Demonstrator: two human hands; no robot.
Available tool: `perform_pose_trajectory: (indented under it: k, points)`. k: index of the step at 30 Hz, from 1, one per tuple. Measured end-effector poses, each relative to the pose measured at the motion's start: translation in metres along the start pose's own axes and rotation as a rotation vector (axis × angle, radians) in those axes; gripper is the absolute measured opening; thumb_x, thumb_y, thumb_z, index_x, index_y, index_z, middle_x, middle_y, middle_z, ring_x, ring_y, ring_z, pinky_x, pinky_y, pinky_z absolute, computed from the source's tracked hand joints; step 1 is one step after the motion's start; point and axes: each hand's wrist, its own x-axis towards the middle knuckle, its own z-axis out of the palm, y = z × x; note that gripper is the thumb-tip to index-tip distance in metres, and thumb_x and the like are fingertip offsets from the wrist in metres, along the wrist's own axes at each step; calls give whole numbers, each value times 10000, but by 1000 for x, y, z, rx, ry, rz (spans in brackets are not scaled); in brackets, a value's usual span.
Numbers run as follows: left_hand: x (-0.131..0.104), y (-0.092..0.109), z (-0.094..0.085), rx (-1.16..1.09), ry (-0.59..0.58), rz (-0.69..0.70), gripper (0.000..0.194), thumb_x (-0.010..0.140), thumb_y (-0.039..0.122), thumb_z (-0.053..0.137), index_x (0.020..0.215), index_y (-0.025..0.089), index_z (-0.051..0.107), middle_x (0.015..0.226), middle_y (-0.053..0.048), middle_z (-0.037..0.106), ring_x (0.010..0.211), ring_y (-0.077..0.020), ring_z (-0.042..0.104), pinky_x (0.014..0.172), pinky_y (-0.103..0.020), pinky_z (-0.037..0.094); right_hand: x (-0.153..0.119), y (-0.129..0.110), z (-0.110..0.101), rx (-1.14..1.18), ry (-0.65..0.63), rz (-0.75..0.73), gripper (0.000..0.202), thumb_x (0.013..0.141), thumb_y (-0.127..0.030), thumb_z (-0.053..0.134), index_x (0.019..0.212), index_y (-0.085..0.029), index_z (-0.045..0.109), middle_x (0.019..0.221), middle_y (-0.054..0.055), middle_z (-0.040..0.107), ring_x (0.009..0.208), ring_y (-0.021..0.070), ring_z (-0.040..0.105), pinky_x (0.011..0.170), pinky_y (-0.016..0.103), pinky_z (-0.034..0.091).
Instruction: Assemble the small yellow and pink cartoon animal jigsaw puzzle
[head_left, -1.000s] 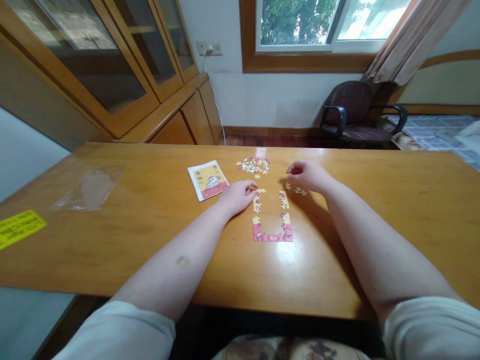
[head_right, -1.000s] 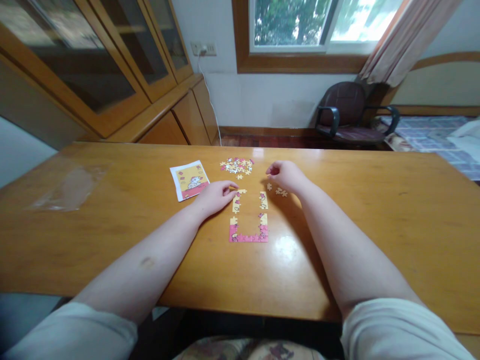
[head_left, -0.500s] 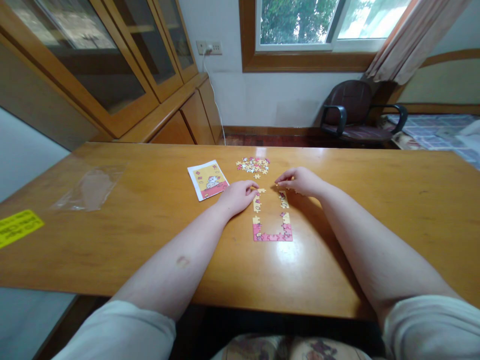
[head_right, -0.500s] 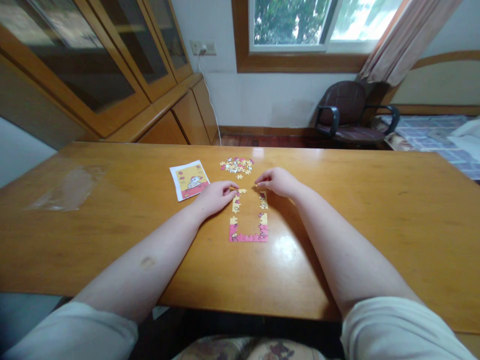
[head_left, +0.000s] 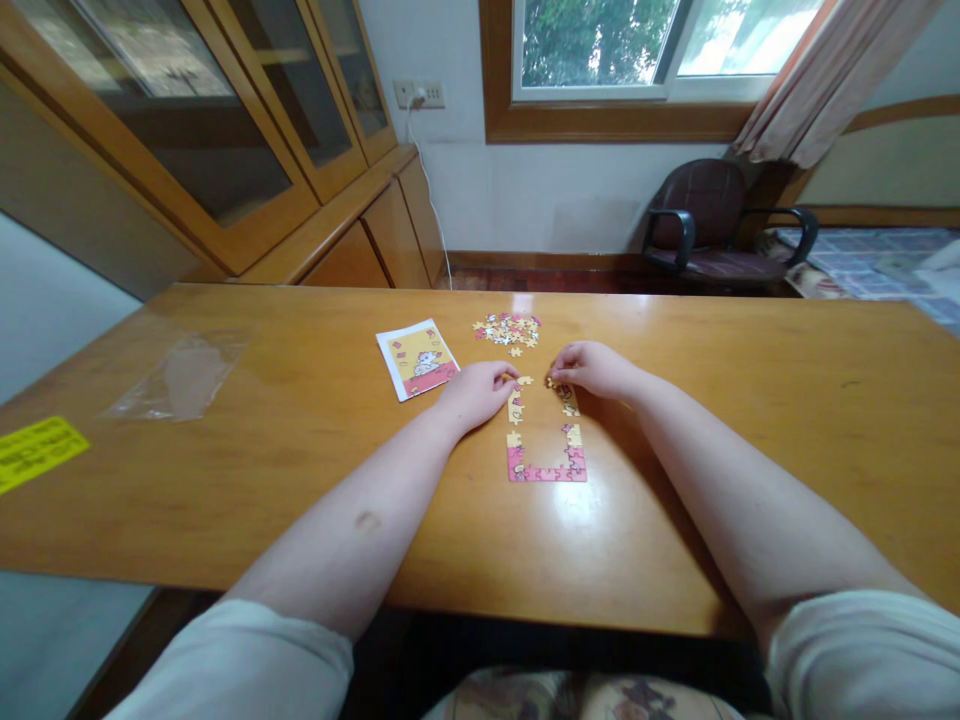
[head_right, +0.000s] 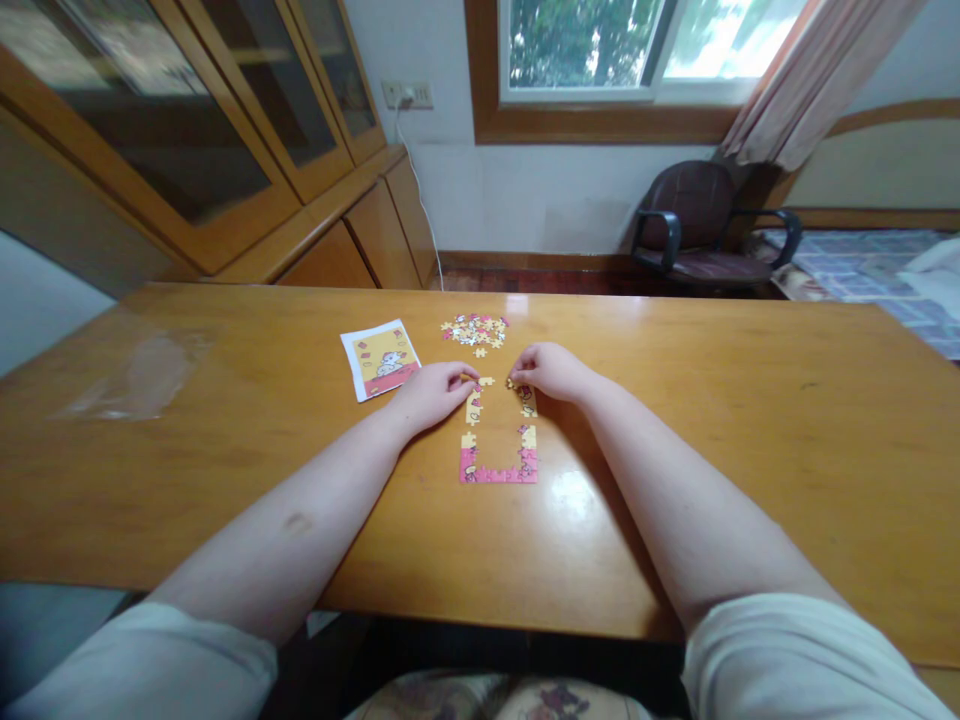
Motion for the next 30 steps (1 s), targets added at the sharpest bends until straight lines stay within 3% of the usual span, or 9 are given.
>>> perform_pose_trajectory:
  k: [17,30]
  points:
    - [0,-1,0,3,2,-17,270,839,351,519,1001,228,696,761,-22,660,745,-180,600,656,-276,422,2,3,0,-191,5,-38,162,814,-274,624,888,-217,756,941,55,704,855,165,622,816,250,465]
    - [-1,3,-1,5,-6,-24,270,835,347,525,1001,226,700,761,-25,664,760,-185,606,675,-277,432,1,1,1,-178,14,-53,167,826,-288,610,882,-217,750,865,43,703,765,153,616,715,241,454]
